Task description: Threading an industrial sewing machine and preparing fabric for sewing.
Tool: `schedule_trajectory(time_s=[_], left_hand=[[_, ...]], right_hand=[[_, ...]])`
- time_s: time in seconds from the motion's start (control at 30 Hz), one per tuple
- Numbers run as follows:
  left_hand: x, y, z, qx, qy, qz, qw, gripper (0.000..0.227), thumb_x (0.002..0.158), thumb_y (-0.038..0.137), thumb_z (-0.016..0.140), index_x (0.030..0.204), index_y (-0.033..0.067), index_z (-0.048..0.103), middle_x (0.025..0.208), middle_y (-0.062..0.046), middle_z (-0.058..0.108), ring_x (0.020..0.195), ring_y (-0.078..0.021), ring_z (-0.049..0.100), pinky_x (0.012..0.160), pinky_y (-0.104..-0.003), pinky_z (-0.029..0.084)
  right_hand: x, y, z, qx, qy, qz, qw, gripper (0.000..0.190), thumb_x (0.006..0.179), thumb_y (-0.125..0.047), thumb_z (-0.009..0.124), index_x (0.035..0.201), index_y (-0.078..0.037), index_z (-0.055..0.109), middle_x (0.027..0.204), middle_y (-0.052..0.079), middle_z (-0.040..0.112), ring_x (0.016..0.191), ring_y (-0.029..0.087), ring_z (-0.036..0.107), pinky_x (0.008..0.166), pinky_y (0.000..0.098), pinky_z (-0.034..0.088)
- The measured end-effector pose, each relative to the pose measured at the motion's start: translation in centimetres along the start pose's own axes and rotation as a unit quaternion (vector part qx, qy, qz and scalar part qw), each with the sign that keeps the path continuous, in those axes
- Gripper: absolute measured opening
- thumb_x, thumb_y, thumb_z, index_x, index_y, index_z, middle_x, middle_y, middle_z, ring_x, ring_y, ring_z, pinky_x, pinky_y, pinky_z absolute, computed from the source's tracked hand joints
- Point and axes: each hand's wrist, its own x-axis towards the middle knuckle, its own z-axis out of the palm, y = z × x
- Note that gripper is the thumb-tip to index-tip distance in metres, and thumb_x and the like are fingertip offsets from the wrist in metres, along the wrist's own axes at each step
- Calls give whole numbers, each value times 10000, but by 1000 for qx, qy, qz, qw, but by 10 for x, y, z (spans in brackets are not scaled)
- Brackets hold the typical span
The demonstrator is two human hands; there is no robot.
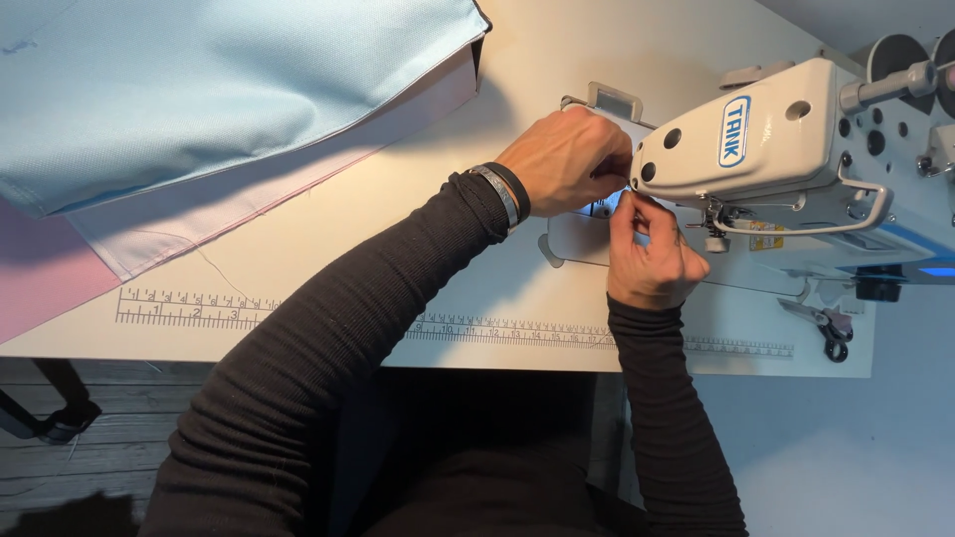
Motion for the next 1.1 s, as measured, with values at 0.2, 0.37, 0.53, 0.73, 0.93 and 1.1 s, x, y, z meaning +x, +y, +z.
schedule_trajectory(time_s=[0.2,0.37,0.53,0.73,0.93,1.1], left_hand=[[0,1,-5,20,-20,-10,1000,122,741,134,703,713,26,652,632,-105,656,606,-286,655,613,-403,533],[1,-23,-18,-63,82,-11,995,90,865,118,646,882,35,616,817,-121,712,746,-228,701,730,-364,574],[10,-23,-33,-431,129,-134,883,69,1010,141,450,988,98,499,985,-88,773,894,-161,778,807,-336,626],[-15,11,-42,-513,183,-201,814,69,1084,180,479,1067,118,503,795,24,523,672,-94,536,757,-332,590],[-61,86,-64,-298,112,-135,938,44,1128,123,482,1152,91,499,905,5,523,791,-82,507,735,-280,500],[-81,128,-34,-195,76,-121,970,188,1057,87,486,1234,60,427,1103,-2,520,856,-67,539,764,-251,526]], right_hand=[[0,1,-5,28,-14,14,999,163,919,-38,878,1020,-16,752,867,94,766,758,186,764,686,295,574],[5,-10,-28,34,-33,17,999,254,897,-104,898,1040,-41,698,928,76,776,831,199,773,763,317,594],[-15,-2,-60,59,12,57,997,266,965,-137,847,1145,-39,677,962,59,771,891,216,773,844,335,608],[-31,9,-102,61,36,71,995,171,999,-168,795,1094,-72,691,883,35,755,824,198,758,801,319,603],[-8,21,-140,94,22,30,995,92,1046,-168,732,1092,-95,699,918,8,773,840,179,762,776,288,595],[18,3,-144,181,-23,-10,983,112,1010,-161,740,1090,-97,697,998,26,772,868,186,748,766,288,585]])
